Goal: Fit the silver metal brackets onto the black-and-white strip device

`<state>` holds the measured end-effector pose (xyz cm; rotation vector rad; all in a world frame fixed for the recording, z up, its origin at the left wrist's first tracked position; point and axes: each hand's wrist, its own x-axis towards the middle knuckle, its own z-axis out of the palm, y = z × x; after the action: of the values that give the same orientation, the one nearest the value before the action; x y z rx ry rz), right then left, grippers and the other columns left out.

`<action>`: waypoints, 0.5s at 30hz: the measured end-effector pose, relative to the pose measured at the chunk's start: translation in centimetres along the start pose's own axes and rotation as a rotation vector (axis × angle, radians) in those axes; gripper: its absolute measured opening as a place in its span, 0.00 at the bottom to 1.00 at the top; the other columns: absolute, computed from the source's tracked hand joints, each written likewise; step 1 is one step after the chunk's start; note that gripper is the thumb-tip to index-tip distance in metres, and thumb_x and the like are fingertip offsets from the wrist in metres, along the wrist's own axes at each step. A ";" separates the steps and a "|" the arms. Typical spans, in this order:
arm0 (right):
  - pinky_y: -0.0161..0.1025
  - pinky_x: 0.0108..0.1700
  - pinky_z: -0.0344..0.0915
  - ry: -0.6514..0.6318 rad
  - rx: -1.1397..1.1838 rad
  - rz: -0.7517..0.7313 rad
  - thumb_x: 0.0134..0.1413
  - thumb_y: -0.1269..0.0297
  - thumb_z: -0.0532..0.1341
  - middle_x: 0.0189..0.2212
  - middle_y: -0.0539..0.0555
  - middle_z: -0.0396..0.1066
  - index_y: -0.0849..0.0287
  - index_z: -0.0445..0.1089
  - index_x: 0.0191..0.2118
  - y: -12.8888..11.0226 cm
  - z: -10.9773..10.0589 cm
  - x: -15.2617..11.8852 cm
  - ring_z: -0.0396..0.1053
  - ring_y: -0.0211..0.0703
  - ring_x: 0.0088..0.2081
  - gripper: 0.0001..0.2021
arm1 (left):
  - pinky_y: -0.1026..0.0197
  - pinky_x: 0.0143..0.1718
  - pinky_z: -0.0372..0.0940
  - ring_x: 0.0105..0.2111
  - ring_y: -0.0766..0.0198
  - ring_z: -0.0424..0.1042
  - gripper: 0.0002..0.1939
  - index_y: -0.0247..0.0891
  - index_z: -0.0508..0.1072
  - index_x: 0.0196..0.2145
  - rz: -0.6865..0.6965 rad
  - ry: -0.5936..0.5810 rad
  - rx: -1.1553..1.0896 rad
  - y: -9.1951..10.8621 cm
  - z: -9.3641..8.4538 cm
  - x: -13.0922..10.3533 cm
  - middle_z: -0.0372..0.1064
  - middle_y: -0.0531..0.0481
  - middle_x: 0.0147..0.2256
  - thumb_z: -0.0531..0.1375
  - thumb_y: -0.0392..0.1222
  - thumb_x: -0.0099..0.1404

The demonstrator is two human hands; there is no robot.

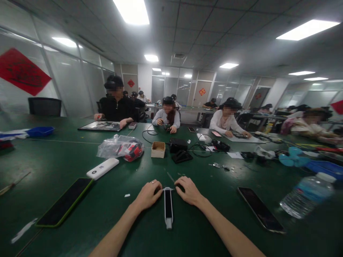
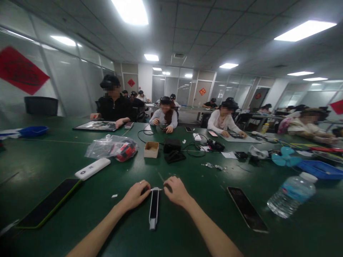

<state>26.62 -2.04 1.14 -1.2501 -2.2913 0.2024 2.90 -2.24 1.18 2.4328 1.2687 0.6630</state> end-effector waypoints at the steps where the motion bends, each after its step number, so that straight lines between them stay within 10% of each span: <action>1: 0.43 0.48 0.58 0.049 -0.023 0.039 0.57 0.63 0.54 0.41 0.55 0.68 0.59 0.68 0.41 1.1 -0.3 0.2 0.63 0.45 0.45 0.10 | 0.59 0.38 0.59 0.35 0.61 0.67 0.09 0.38 0.68 0.35 -0.004 0.001 -0.003 -0.1 0.0 0.1 0.67 0.49 0.35 0.51 0.43 0.66; 9: 0.47 0.57 0.49 0.471 -0.393 0.922 0.61 0.53 0.46 0.56 0.65 0.57 0.66 0.60 0.56 13.9 -4.3 -0.7 0.52 0.54 0.58 0.25 | 0.59 0.37 0.60 0.35 0.60 0.67 0.11 0.39 0.68 0.35 0.000 -0.034 -0.040 -0.6 -0.1 0.4 0.67 0.48 0.35 0.49 0.46 0.67; 15: 0.56 0.58 0.42 0.464 -0.406 1.185 0.60 0.51 0.43 0.57 0.78 0.52 0.79 0.55 0.58 19.6 -7.3 -3.3 0.46 0.65 0.60 0.33 | 0.59 0.38 0.60 0.36 0.60 0.67 0.11 0.39 0.69 0.35 -0.002 -0.030 -0.044 -0.3 -0.2 0.3 0.68 0.47 0.36 0.50 0.45 0.67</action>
<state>46.25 5.47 -1.00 -2.4178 -1.0000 -0.1564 2.75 -1.82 1.25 2.3969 1.2325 0.6449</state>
